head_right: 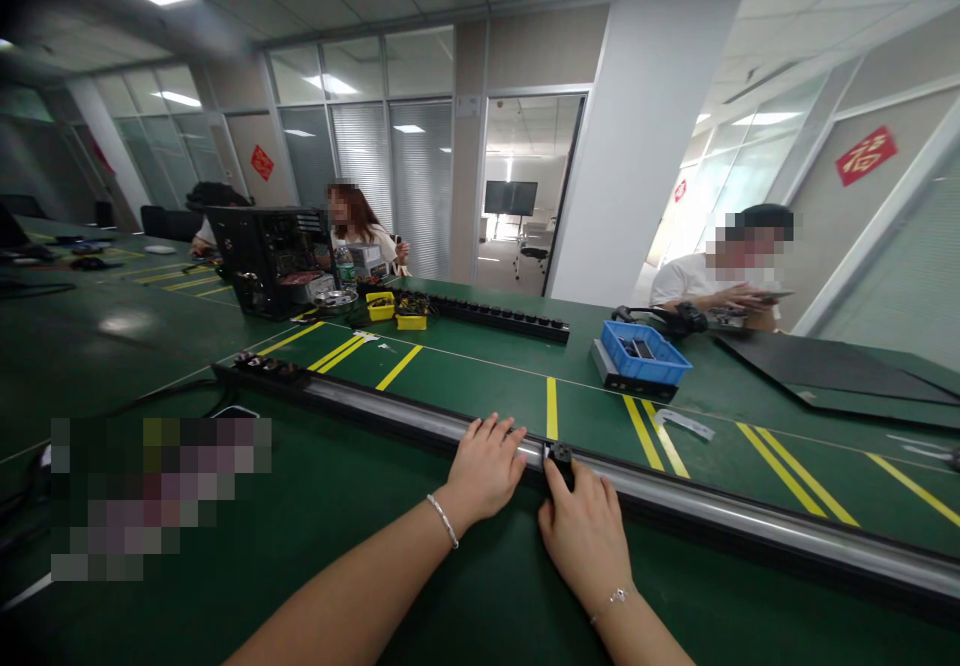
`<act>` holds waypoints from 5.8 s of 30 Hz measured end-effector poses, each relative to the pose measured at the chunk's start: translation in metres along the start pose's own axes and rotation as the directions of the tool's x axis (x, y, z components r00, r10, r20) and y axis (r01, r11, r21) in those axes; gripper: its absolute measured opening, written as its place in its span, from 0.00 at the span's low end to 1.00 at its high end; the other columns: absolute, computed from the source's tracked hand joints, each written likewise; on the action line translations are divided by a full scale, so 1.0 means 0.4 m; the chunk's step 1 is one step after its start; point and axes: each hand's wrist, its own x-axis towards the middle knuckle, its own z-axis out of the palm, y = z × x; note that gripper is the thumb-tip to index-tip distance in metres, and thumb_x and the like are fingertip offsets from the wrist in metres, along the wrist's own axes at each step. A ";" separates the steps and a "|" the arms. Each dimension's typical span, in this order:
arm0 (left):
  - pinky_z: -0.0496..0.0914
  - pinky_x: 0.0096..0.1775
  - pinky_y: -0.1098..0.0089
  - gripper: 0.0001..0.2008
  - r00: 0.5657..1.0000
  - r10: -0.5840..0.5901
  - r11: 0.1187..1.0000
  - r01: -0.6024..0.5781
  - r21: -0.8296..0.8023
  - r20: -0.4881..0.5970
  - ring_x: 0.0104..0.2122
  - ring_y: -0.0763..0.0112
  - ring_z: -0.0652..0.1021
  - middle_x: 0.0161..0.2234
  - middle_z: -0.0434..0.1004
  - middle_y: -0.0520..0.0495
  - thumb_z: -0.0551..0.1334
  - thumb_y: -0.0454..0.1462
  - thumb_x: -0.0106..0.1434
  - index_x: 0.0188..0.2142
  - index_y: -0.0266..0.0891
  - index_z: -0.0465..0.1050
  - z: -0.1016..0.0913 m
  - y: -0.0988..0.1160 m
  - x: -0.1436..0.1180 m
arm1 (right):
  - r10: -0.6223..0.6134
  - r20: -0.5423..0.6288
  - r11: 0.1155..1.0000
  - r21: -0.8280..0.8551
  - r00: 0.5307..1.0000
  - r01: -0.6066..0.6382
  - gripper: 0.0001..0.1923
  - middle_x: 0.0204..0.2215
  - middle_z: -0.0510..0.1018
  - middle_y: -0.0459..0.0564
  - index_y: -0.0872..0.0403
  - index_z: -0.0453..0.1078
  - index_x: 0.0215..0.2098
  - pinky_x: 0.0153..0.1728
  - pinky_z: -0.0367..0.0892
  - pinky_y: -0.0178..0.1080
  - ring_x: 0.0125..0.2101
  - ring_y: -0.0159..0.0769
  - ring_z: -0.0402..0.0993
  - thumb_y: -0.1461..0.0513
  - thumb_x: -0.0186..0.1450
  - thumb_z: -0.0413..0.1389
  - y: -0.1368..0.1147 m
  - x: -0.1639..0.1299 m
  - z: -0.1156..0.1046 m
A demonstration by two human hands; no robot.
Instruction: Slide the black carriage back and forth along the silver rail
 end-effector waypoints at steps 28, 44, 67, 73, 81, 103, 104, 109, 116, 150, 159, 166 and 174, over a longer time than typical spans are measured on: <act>0.56 0.56 0.54 0.21 1.000 0.004 1.000 -0.004 0.018 -0.009 0.57 0.59 0.62 0.56 0.65 0.46 0.44 0.45 0.68 0.55 0.44 0.63 0.005 -0.001 0.000 | 0.011 -0.041 0.991 0.134 0.999 -0.006 0.18 0.41 0.70 0.54 0.50 0.69 0.46 0.47 0.59 0.45 0.42 0.41 0.65 0.64 0.58 0.50 -0.033 0.029 0.000; 0.56 0.56 0.55 0.23 1.000 0.002 1.000 -0.003 0.015 0.017 0.57 0.59 0.62 0.56 0.65 0.44 0.43 0.46 0.68 0.58 0.40 0.59 0.000 0.000 0.001 | -0.052 -0.059 0.952 0.297 0.997 0.067 0.21 0.45 0.71 0.55 0.56 0.62 0.50 0.50 0.57 0.46 0.45 0.41 0.65 0.65 0.57 0.48 -0.043 0.027 0.009; 0.57 0.55 0.51 0.18 0.997 0.074 0.997 -0.074 0.009 0.021 0.56 0.60 0.62 0.59 0.59 0.49 0.49 0.46 0.67 0.54 0.51 0.62 -0.033 0.000 -0.008 | -0.069 0.016 0.946 0.319 0.997 0.060 0.23 0.45 0.73 0.52 0.54 0.60 0.53 0.46 0.54 0.42 0.43 0.38 0.64 0.67 0.58 0.47 -0.036 0.035 0.010; 0.58 0.55 0.53 0.16 0.998 0.055 0.998 -0.055 -0.006 0.009 0.55 0.62 0.64 0.57 0.62 0.47 0.49 0.46 0.67 0.51 0.48 0.65 -0.037 0.002 -0.004 | -0.067 -0.002 0.952 0.299 0.998 0.065 0.17 0.42 0.74 0.52 0.56 0.65 0.47 0.45 0.55 0.41 0.43 0.38 0.65 0.66 0.59 0.47 -0.026 0.034 0.024; 0.61 0.53 0.60 0.11 1.000 -0.002 0.999 0.002 -0.050 0.005 0.50 0.66 0.69 0.52 0.68 0.47 0.52 0.35 0.64 0.43 0.44 0.70 -0.037 -0.009 0.008 | -0.094 -0.020 0.957 0.275 0.995 0.096 0.18 0.42 0.74 0.51 0.54 0.65 0.48 0.45 0.55 0.40 0.43 0.38 0.66 0.66 0.59 0.47 -0.019 0.033 0.032; 0.53 0.58 0.54 0.29 0.950 -0.186 0.920 0.078 0.384 0.251 0.59 0.52 0.57 0.59 0.59 0.37 0.55 0.48 0.62 0.57 0.31 0.63 -0.065 0.066 -0.009 | -0.085 -0.003 0.955 0.286 0.996 0.082 0.18 0.41 0.74 0.51 0.54 0.66 0.47 0.46 0.55 0.41 0.43 0.38 0.66 0.66 0.59 0.48 -0.019 0.034 0.034; 0.52 0.58 0.54 0.30 0.940 -0.196 0.913 0.070 0.403 0.281 0.60 0.52 0.56 0.61 0.57 0.38 0.55 0.48 0.62 0.58 0.31 0.61 -0.070 0.069 -0.009 | -0.086 -0.003 0.954 0.288 0.996 0.083 0.18 0.41 0.74 0.51 0.54 0.66 0.47 0.46 0.55 0.41 0.43 0.38 0.66 0.66 0.59 0.48 -0.019 0.034 0.034; 0.48 0.60 0.54 0.30 0.905 -0.226 0.893 0.045 0.448 0.360 0.62 0.53 0.51 0.63 0.51 0.42 0.54 0.47 0.63 0.61 0.36 0.55 -0.093 0.070 -0.008 | -0.085 0.018 0.957 0.279 0.996 0.077 0.18 0.41 0.74 0.51 0.54 0.66 0.47 0.46 0.55 0.41 0.43 0.39 0.66 0.66 0.59 0.48 -0.020 0.035 0.030; 0.43 0.60 0.53 0.34 0.871 -0.266 0.905 0.078 0.419 0.413 0.63 0.48 0.44 0.63 0.50 0.41 0.54 0.49 0.61 0.62 0.35 0.53 -0.098 0.060 -0.006 | -0.084 0.021 0.957 0.281 0.996 0.074 0.18 0.41 0.74 0.51 0.54 0.66 0.47 0.46 0.55 0.41 0.43 0.38 0.66 0.67 0.59 0.48 -0.021 0.038 0.027; 0.50 0.54 0.43 0.39 0.602 -0.489 0.872 0.361 0.331 0.631 0.58 0.35 0.55 0.64 0.44 0.41 0.45 0.60 0.56 0.60 0.43 0.58 -0.221 -0.062 0.040 | -0.067 0.038 0.959 0.278 0.997 0.054 0.16 0.40 0.74 0.51 0.55 0.66 0.46 0.45 0.55 0.41 0.42 0.39 0.66 0.65 0.60 0.48 -0.022 0.040 0.022; 0.55 0.52 0.43 0.35 0.586 -0.490 0.870 0.370 0.325 0.645 0.57 0.40 0.60 0.63 0.48 0.41 0.45 0.60 0.57 0.57 0.46 0.64 -0.244 -0.111 0.047 | -0.076 0.045 0.961 0.271 0.996 0.061 0.15 0.39 0.74 0.51 0.55 0.66 0.45 0.44 0.55 0.40 0.41 0.39 0.66 0.65 0.60 0.48 -0.020 0.041 0.020; 0.57 0.53 0.45 0.35 0.549 -0.492 0.866 0.388 0.315 0.675 0.59 0.44 0.59 0.64 0.46 0.41 0.43 0.60 0.58 0.56 0.45 0.65 -0.259 -0.155 0.052 | -0.081 0.032 0.965 0.253 0.996 0.071 0.15 0.40 0.74 0.51 0.54 0.66 0.45 0.44 0.55 0.40 0.41 0.38 0.67 0.65 0.60 0.48 -0.020 0.039 0.022; 0.59 0.54 0.51 0.33 0.543 -0.478 0.872 0.387 0.299 0.690 0.58 0.50 0.61 0.62 0.50 0.41 0.43 0.58 0.60 0.54 0.44 0.67 -0.268 -0.191 0.054 | -0.077 0.037 0.964 0.259 0.996 0.065 0.16 0.40 0.74 0.51 0.54 0.66 0.45 0.44 0.56 0.40 0.41 0.38 0.67 0.65 0.60 0.48 -0.017 0.039 0.017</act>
